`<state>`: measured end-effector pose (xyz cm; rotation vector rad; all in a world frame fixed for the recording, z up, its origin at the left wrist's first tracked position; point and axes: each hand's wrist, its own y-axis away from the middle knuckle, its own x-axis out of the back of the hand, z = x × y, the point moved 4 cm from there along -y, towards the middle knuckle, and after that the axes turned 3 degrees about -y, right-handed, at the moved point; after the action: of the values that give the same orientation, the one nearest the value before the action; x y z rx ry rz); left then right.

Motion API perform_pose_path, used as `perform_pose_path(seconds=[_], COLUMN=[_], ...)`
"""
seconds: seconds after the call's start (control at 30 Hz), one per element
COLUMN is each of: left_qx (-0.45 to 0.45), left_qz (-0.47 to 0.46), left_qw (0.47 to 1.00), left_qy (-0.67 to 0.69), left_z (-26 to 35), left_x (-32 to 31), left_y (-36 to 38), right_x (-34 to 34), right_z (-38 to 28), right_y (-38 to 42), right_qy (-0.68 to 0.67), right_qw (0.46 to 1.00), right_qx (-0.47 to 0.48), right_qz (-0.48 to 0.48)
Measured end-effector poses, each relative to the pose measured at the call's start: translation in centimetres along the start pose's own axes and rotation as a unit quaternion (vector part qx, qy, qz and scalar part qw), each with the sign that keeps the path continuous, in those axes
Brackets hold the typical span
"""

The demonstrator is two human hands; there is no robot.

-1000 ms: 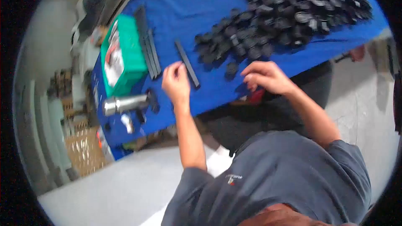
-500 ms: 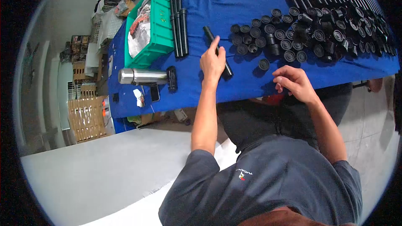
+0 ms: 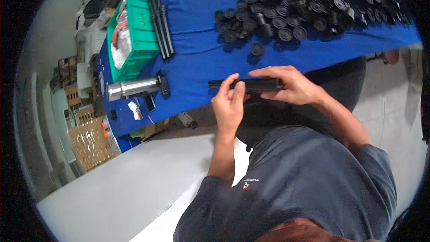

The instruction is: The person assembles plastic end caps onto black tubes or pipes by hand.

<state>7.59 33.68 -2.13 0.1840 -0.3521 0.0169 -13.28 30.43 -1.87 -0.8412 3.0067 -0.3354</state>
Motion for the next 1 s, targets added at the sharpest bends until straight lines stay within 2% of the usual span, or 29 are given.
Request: perform_pose_path(seconds=[0.03,0.07,0.13,0.17,0.2,0.23,0.3,0.33,0.4,0.5,0.57,0.6,0.7,0.73,0.83,0.93,1.0], left_qx=[-0.001,-0.023,-0.042,-0.049,-0.074,-0.165,-0.343,-0.345,-0.276,-0.164,-0.057,-0.033,-0.005,0.001,0.016,0.034,0.040], left_qz=[-0.006,-0.007,0.011,0.018,0.038,0.044,0.061,0.037,-0.008,-0.109,-0.183,-0.216,-0.265,-0.293,-0.277,-0.293,-0.281], left_qw=[1.000,0.999,0.997,0.993,0.982,0.956,0.868,0.864,0.909,0.944,0.961,0.966,0.964,0.956,0.961,0.955,0.957], left_qy=[0.008,0.028,-0.060,-0.105,-0.170,-0.238,-0.354,-0.364,-0.314,-0.265,-0.201,-0.139,-0.006,-0.005,-0.001,0.033,0.065], left_z=[-0.1,0.3,0.9,1.2,2.3,2.8,3.5,3.5,2.4,1.9,2.9,1.8,0.5,0.8,-0.2,0.1,0.1], left_x=[0.0,-0.1,0.6,0.8,0.9,0.8,0.3,-0.1,-0.6,-0.6,-0.6,-0.3,0.1,0.1,0.4,-0.1,-0.6], left_y=[0.0,0.0,0.5,0.8,1.0,0.6,-0.3,-0.6,-1.8,-2.0,-0.8,-0.5,0.2,0.3,0.5,0.7,1.4], right_x=[-0.7,-1.2,-1.6,-1.9,-1.6,-1.7,-1.5,-1.5,-1.4,-0.8,-0.7,-0.9,-1.1,-1.4,-1.9,-1.9,-1.5], right_z=[0.0,0.0,0.8,1.2,0.9,1.4,1.8,2.0,2.2,2.1,2.1,2.0,1.5,1.5,2.2,2.4,1.8], right_y=[0.0,0.1,0.3,0.7,0.8,0.9,1.2,1.3,1.6,2.2,2.8,3.0,3.3,3.4,3.3,3.4,3.4], right_qy=[-0.020,-0.027,-0.050,-0.064,-0.120,-0.115,-0.099,-0.123,-0.171,-0.101,-0.203,-0.256,-0.251,-0.273,-0.274,-0.235,-0.148], right_qw=[0.998,0.998,0.996,0.993,0.982,0.983,0.983,0.977,0.960,0.977,0.967,0.956,0.962,0.956,0.957,0.966,0.985], right_qx=[0.058,0.039,0.001,-0.021,-0.118,-0.081,-0.068,-0.105,-0.175,-0.097,-0.102,-0.104,-0.090,-0.070,-0.063,-0.067,-0.054], right_qz=[0.019,0.030,0.073,0.095,0.090,0.120,0.138,0.140,0.138,0.159,0.118,0.095,0.063,0.076,0.077,0.079,0.067])
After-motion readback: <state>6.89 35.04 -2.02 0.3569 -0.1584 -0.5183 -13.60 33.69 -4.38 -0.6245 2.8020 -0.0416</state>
